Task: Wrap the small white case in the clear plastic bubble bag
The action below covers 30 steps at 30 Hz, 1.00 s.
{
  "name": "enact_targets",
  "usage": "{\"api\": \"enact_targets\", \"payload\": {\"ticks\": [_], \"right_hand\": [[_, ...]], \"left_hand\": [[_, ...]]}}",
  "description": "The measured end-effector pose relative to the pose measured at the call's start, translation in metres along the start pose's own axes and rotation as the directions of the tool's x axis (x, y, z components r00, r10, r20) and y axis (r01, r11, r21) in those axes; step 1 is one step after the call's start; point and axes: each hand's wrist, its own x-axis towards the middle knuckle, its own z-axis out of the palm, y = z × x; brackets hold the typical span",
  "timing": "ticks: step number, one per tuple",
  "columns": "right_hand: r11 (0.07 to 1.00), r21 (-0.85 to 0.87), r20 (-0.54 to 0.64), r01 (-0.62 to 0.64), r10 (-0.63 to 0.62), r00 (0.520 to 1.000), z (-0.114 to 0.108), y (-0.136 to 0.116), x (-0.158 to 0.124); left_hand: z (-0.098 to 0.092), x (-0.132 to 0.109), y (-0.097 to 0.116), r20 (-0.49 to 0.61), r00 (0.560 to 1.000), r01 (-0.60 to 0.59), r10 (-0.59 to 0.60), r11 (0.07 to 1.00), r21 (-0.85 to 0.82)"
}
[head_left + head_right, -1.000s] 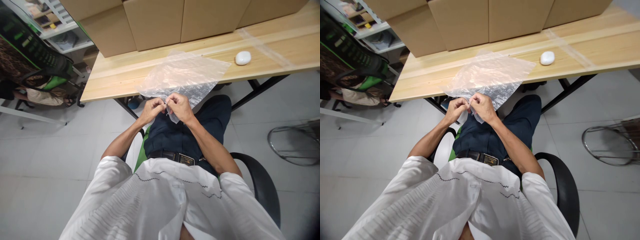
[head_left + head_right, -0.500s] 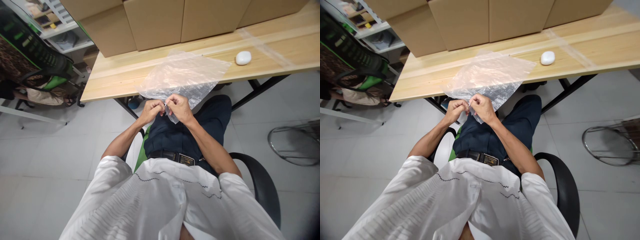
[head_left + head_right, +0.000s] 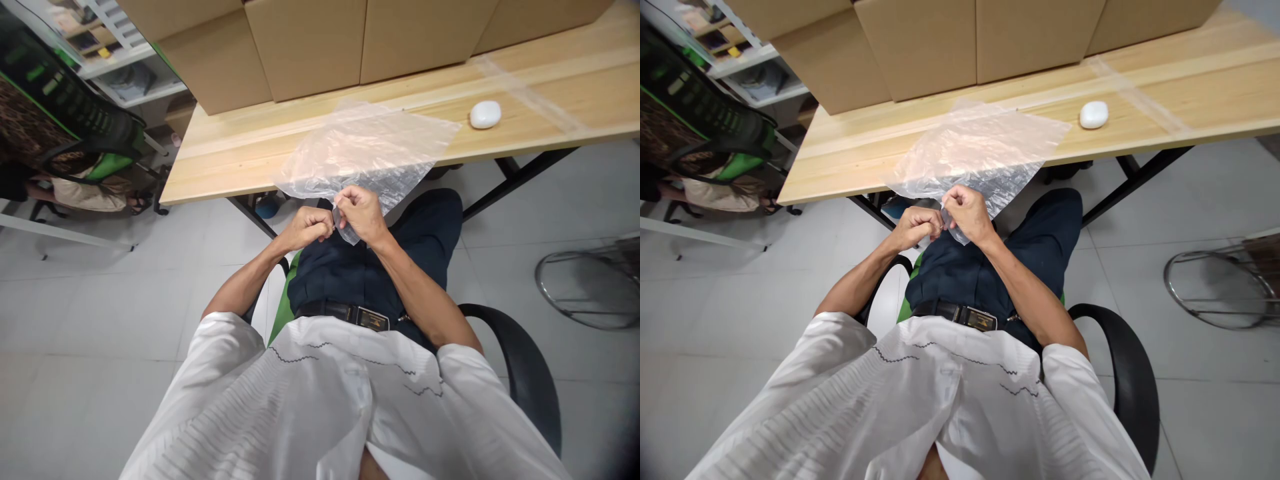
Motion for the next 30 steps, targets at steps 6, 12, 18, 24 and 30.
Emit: {"api": "enact_targets", "payload": {"ticks": [6,12,18,24,30], "right_hand": [[0.986,0.148,0.048,-0.071,0.064,0.997,-0.001,-0.001,0.003],[0.957,0.247,0.109,-0.149,0.126,0.986,-0.008,-0.008,0.006],[0.957,0.251,0.099,-0.143,0.122,0.988,-0.014,-0.013,0.011],[0.959,0.232,0.090,-0.163,0.146,0.985,-0.015,-0.010,0.012],[0.960,0.230,0.077,-0.158,0.144,0.987,-0.014,-0.007,0.013]], "left_hand": [[-0.007,0.001,-0.003,0.040,0.998,0.050,-0.051,0.999,0.013],[-0.020,0.002,-0.017,-0.136,0.987,0.114,-0.087,0.972,0.204],[-0.057,-0.001,-0.039,-0.332,0.940,0.302,-0.084,0.659,0.688],[-0.064,-0.010,-0.039,-0.271,0.824,0.422,-0.497,0.220,0.880],[-0.045,-0.005,-0.024,-0.247,0.959,0.265,-0.137,0.741,0.617]]}}
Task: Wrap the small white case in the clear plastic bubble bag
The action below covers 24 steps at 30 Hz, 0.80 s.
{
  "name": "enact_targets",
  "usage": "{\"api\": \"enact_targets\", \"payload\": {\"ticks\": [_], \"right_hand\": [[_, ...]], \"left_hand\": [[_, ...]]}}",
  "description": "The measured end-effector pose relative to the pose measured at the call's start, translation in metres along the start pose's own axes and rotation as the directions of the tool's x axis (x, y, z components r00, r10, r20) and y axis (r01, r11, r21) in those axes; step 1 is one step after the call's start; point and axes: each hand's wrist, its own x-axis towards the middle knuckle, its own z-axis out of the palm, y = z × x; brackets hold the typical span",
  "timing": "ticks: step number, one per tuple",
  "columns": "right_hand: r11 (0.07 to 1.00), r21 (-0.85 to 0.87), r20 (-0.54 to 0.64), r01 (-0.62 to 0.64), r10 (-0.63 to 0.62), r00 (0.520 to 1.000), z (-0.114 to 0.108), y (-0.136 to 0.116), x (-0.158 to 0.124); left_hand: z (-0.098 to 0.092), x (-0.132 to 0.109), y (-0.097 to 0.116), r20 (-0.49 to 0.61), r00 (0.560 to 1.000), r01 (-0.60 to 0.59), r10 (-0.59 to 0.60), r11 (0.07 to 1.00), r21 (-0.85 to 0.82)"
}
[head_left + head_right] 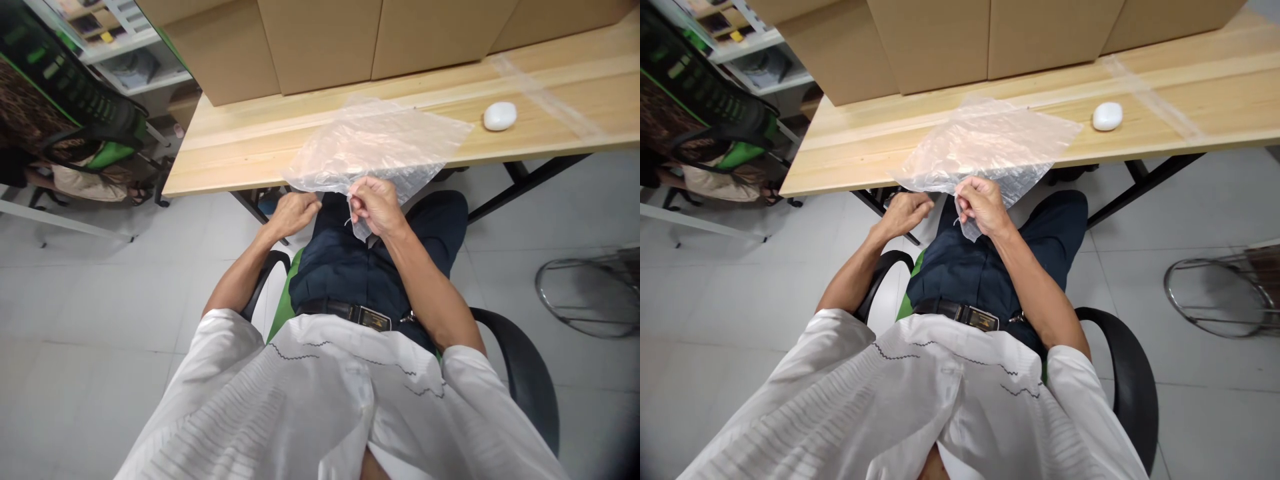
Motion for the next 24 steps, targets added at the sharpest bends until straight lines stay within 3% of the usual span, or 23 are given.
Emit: {"api": "enact_targets", "payload": {"ticks": [2,5,10,18,24], "right_hand": [[1.000,0.011,0.006,0.014,-0.014,1.000,0.000,0.001,0.000],[0.998,0.046,0.030,0.053,-0.055,0.998,0.000,0.003,0.000],[0.994,0.078,0.039,0.075,-0.078,0.996,0.000,0.008,0.002],[0.993,0.075,0.021,0.090,-0.092,0.996,0.001,0.014,0.002],[0.992,0.063,0.015,0.106,-0.107,0.994,0.004,0.016,0.001]], "left_hand": [[0.002,-0.004,0.015,0.100,0.990,-0.076,0.104,0.965,-0.252],[0.007,-0.010,0.037,0.175,0.969,-0.093,0.176,0.910,-0.405],[0.014,-0.011,0.050,0.128,0.967,-0.140,0.219,0.882,-0.451],[0.015,-0.011,0.047,0.070,0.979,-0.138,0.194,0.870,-0.472],[0.016,-0.008,0.037,0.108,0.984,-0.065,0.139,0.856,-0.513]]}}
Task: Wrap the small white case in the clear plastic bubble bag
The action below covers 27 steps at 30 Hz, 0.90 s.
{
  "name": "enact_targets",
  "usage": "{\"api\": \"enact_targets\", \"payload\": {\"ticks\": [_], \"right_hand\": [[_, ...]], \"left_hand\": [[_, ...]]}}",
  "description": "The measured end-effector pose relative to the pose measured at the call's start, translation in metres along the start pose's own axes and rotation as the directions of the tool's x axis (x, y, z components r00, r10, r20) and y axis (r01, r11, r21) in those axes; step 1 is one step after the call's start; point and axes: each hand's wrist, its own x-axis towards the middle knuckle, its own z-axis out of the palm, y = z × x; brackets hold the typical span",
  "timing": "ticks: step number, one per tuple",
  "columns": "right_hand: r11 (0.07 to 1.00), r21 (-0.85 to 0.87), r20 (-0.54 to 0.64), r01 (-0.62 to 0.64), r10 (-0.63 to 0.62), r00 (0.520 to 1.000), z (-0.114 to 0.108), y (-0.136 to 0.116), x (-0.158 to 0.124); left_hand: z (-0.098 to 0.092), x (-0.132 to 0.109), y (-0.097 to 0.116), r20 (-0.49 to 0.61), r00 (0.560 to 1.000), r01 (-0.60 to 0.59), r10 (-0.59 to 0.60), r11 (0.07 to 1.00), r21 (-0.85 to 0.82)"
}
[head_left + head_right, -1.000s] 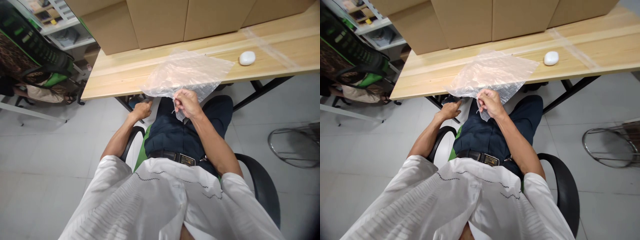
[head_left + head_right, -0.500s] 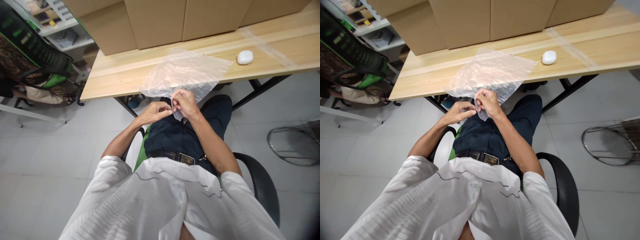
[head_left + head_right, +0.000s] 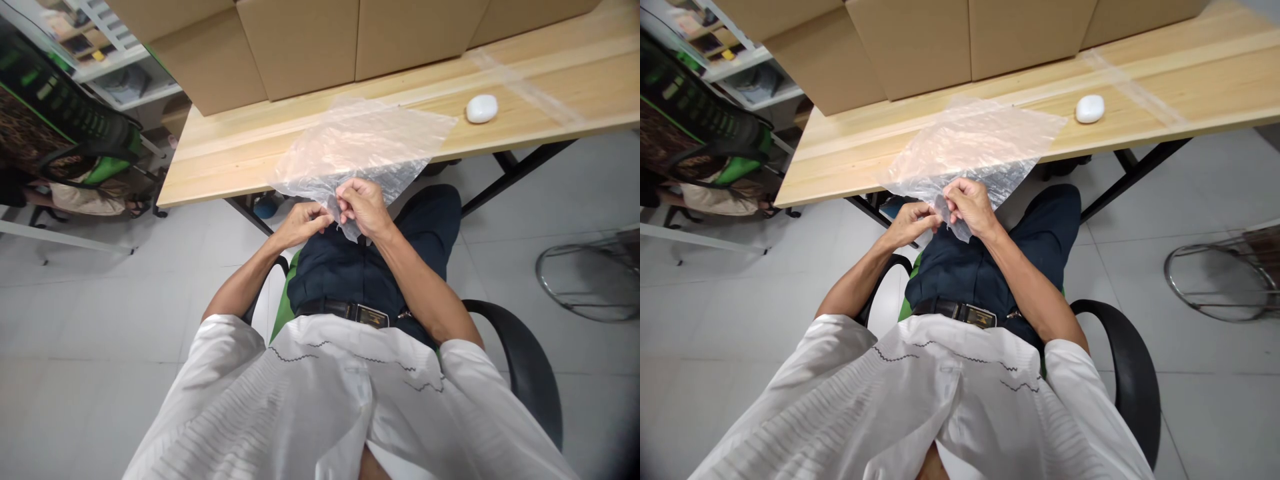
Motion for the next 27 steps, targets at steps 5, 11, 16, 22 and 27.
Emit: {"api": "enact_targets", "payload": {"ticks": [5,11,16,22,27], "right_hand": [[1.000,0.015,-0.022,0.016,-0.016,1.000,0.000,0.000,-0.001],[0.999,0.025,-0.030,0.029,-0.028,0.999,0.000,0.003,-0.003],[0.995,-0.010,-0.098,0.103,-0.104,0.990,-0.003,0.001,-0.008],[0.958,-0.133,-0.446,0.255,-0.288,0.848,-0.048,0.003,-0.022],[0.973,-0.099,-0.582,0.208,-0.226,0.781,-0.078,0.015,-0.044]], "left_hand": [[-0.005,-0.002,0.003,0.138,0.989,0.033,-0.046,0.995,0.094],[0.006,-0.001,0.001,0.175,0.981,0.066,-0.085,0.992,0.112],[0.008,0.000,-0.002,0.153,0.986,0.063,-0.071,0.997,0.053],[0.009,-0.001,-0.003,0.102,0.995,0.020,-0.017,0.999,-0.030],[0.012,0.000,-0.004,0.039,0.998,0.055,-0.050,0.990,-0.127]]}}
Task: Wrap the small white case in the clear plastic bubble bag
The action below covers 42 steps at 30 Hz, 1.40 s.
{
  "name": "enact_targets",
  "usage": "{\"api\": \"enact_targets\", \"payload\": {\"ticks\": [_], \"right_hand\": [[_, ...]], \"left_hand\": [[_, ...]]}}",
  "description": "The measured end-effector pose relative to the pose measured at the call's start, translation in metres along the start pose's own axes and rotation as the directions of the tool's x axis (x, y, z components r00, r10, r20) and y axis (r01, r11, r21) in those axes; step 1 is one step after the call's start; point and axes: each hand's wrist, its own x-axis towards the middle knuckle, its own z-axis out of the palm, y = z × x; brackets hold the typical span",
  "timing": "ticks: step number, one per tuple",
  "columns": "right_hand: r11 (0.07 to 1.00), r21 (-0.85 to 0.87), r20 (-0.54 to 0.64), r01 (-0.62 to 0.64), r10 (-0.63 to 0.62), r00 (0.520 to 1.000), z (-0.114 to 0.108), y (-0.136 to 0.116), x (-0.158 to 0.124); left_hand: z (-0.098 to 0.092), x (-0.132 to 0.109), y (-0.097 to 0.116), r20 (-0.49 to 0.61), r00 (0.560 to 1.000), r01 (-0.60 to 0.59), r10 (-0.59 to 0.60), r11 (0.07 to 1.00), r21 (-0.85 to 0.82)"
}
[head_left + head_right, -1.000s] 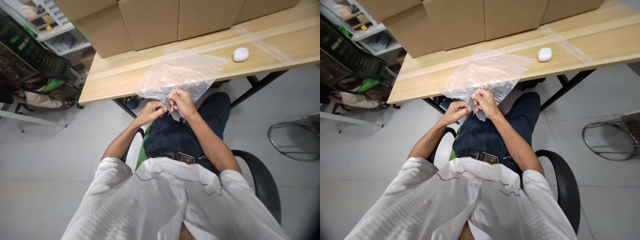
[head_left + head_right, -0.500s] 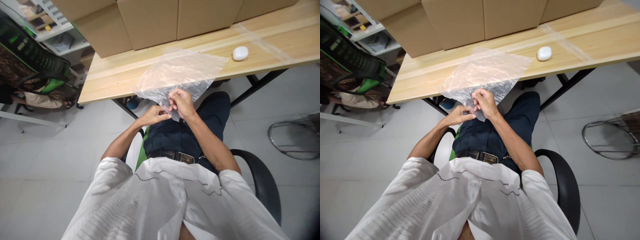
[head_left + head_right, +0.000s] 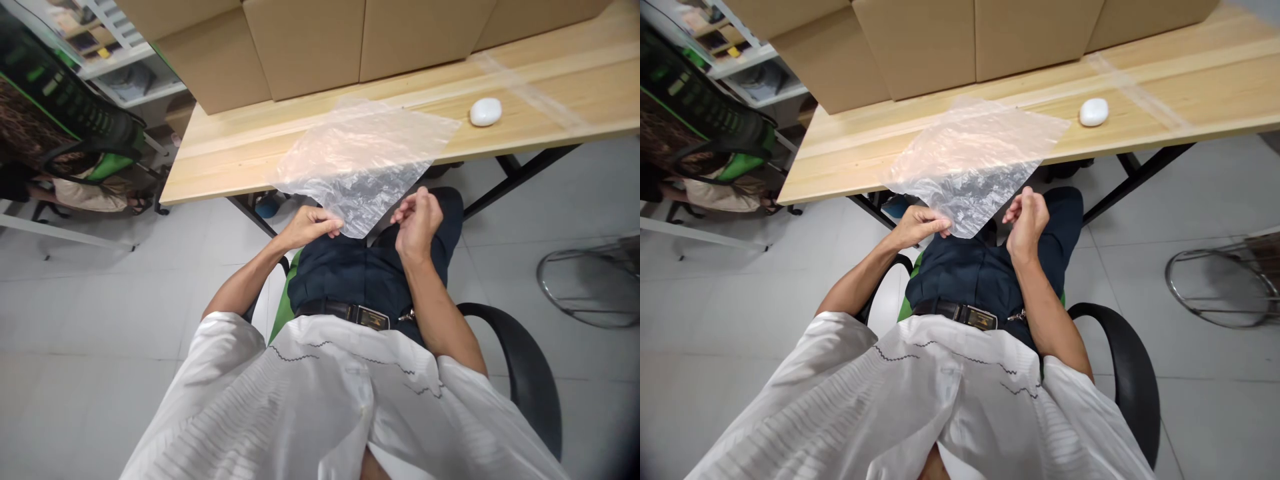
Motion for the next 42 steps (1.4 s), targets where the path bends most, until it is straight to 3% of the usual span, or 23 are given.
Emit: {"api": "enact_targets", "payload": {"ticks": [2,5,7,9,31,37,42], "right_hand": [[0.992,-0.025,0.068,-0.122,0.123,0.990,-0.002,0.000,-0.009],[0.951,-0.062,0.269,-0.302,0.307,0.913,0.009,-0.002,-0.024],[0.933,-0.060,0.366,-0.355,0.352,0.861,0.020,-0.004,-0.030],[0.931,-0.048,0.398,-0.361,0.349,0.848,0.030,-0.005,-0.032],[0.966,-0.041,0.316,-0.254,0.254,0.914,0.044,-0.009,-0.028],[0.980,-0.010,0.194,-0.198,0.196,0.961,0.037,-0.003,-0.016],[0.969,0.045,0.215,-0.242,0.227,0.950,0.034,0.001,-0.013]], "left_hand": [[0.001,0.001,0.001,-0.016,1.000,0.015,-0.015,1.000,-0.025],[0.003,0.002,0.004,-0.019,0.999,0.035,-0.036,0.999,-0.027],[0.005,0.002,0.006,-0.002,0.999,0.050,-0.050,0.998,-0.030],[0.005,0.002,0.008,0.017,0.998,0.059,-0.059,0.997,-0.039],[-0.003,-0.005,0.020,0.090,0.995,0.033,-0.032,0.999,-0.013],[-0.010,-0.006,0.018,0.106,0.994,-0.009,0.005,0.999,0.041],[-0.038,-0.009,0.017,0.297,0.945,0.074,-0.139,0.973,0.220]]}}
